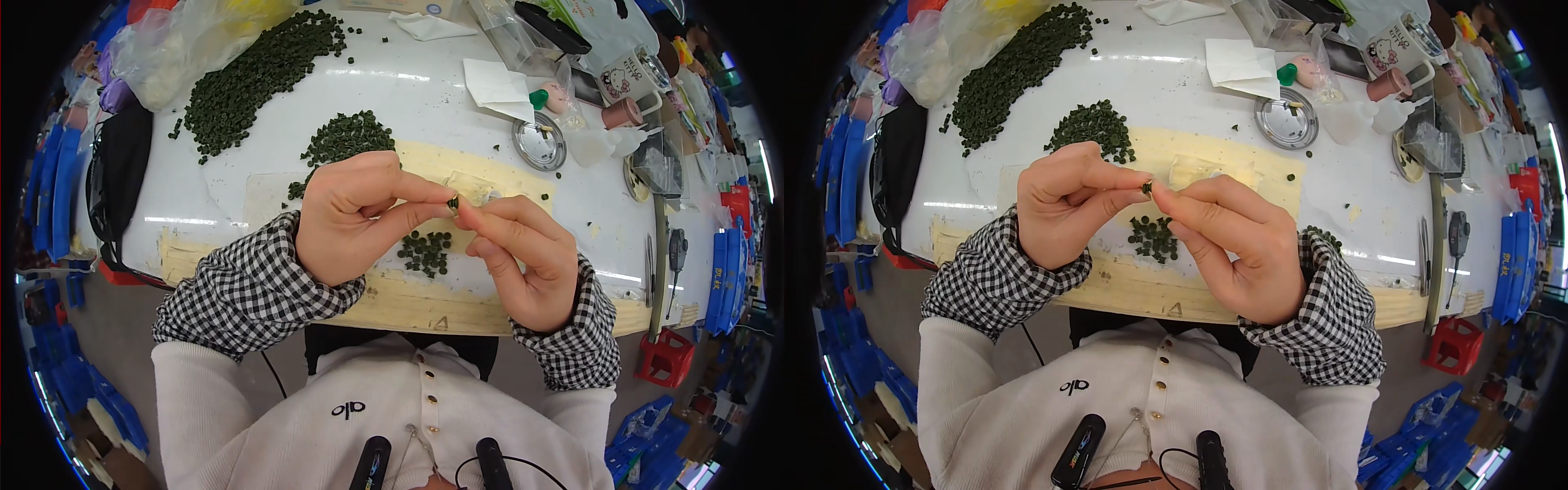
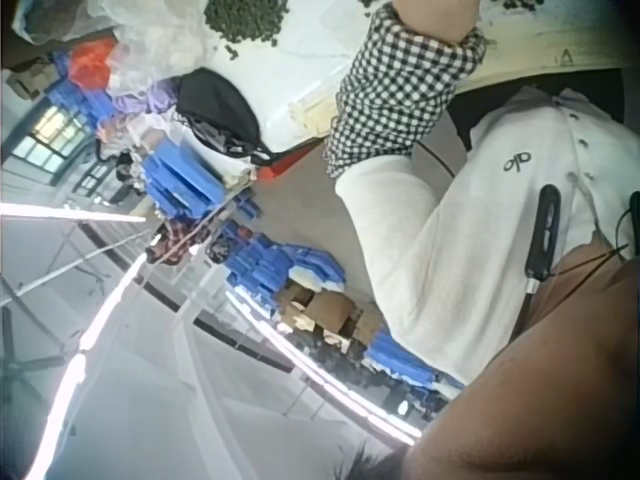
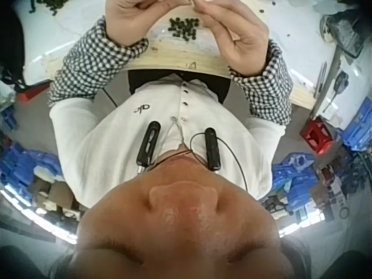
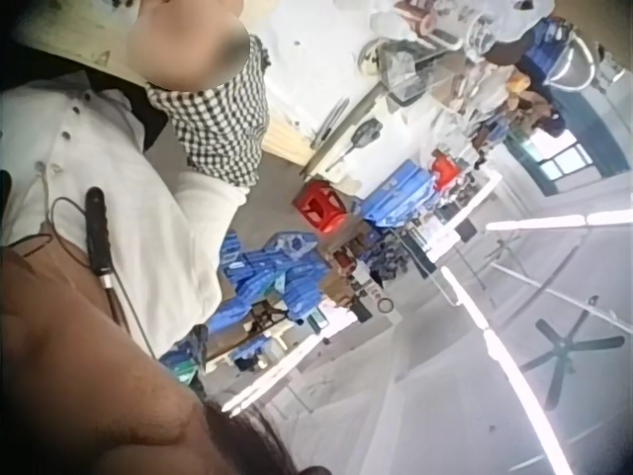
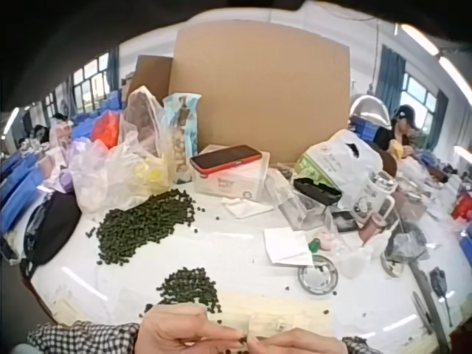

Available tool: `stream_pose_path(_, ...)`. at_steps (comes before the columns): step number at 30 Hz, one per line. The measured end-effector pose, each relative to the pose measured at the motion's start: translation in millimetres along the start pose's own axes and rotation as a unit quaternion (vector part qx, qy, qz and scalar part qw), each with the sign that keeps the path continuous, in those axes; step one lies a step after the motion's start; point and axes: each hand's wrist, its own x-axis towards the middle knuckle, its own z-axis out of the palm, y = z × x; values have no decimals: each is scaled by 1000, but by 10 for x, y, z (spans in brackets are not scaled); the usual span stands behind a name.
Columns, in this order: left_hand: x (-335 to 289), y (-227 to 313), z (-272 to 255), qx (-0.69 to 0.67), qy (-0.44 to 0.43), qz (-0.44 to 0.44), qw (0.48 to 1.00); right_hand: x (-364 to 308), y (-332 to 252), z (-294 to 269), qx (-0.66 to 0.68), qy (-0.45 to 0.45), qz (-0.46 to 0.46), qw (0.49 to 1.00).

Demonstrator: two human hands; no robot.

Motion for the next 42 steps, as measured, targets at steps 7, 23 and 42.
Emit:
stream_pose_path(7, 39, -69, -17, -13, -139, -94, 986, 21, 27, -214, -6, 147, 34, 989)
stream_pose_path(23, 127, -16, -101, 14, -298, -220, 929, -138, 406, -777, -204, -232, 252, 917)
stream_pose_path(42, 111, -307, -118, -529, 42, -321, 784, -127, 560, -706, -190, -155, 209, 947)
